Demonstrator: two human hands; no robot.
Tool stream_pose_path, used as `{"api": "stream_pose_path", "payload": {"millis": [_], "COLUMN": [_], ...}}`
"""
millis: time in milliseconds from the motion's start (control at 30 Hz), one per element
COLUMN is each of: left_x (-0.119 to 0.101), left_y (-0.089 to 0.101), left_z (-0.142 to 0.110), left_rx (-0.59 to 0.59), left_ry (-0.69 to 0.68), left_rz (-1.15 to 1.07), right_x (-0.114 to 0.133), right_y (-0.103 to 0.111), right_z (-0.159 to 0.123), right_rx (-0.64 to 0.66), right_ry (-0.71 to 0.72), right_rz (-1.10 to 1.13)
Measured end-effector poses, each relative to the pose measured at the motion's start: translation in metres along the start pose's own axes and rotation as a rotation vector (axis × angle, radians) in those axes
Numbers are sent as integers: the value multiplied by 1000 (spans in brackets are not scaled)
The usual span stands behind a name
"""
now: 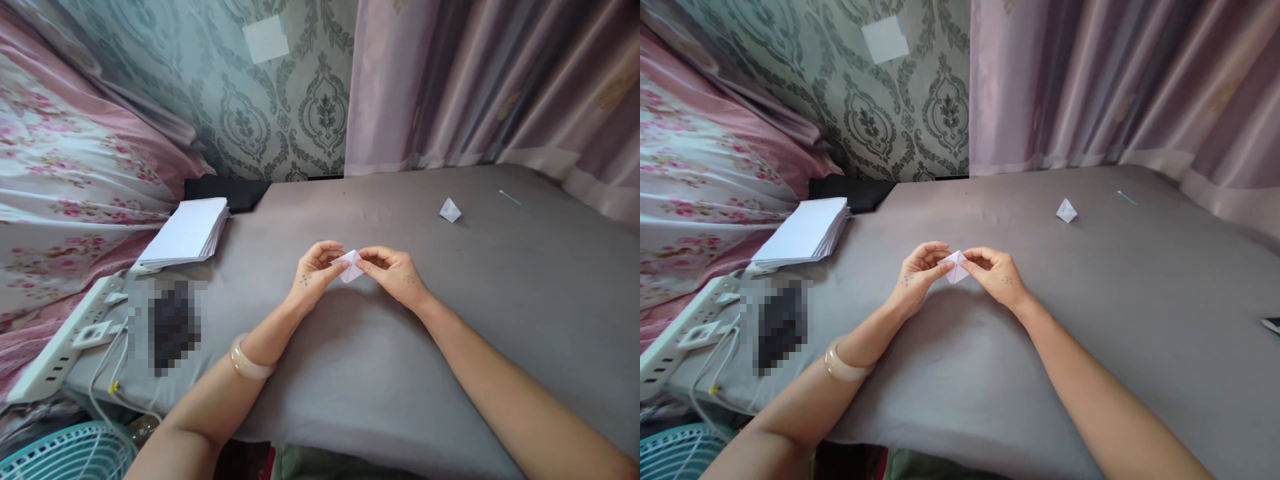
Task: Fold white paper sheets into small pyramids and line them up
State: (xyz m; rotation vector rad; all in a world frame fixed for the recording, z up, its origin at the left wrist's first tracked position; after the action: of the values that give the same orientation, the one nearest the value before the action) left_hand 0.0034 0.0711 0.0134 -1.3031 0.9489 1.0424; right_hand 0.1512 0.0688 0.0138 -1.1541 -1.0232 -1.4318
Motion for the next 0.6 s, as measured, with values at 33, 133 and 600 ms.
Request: {"api": "stream_pose_path", "payload": {"millis": [33,133,600], "left_x": [1,7,31], "left_y": [-1,-2,13], "left_z": [0,-1,5], "left_rx": [15,45,-84], "left_ry": [7,42,194], "left_rz": [11,68,98], "right_x": [2,6,-31], "right_y": [1,-2,-21], "right_z": [0,-2,-16], "right_rx": [-10,4,138], "right_ry": [17,40,-383], "right_rz": [-12,-34,90]}}
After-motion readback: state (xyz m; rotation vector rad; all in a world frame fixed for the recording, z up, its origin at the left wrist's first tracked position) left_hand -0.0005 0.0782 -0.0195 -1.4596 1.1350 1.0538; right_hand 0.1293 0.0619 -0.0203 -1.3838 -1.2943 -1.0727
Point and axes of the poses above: each hand's wrist, its own z-axis towards the middle knuckle, its own y-axis out of the back of the hand, x = y × z, the point moved 10 cm from there along z, towards the middle knuckle, and after that the axes turned 12 degrees about -x, right-handed, at the moved point
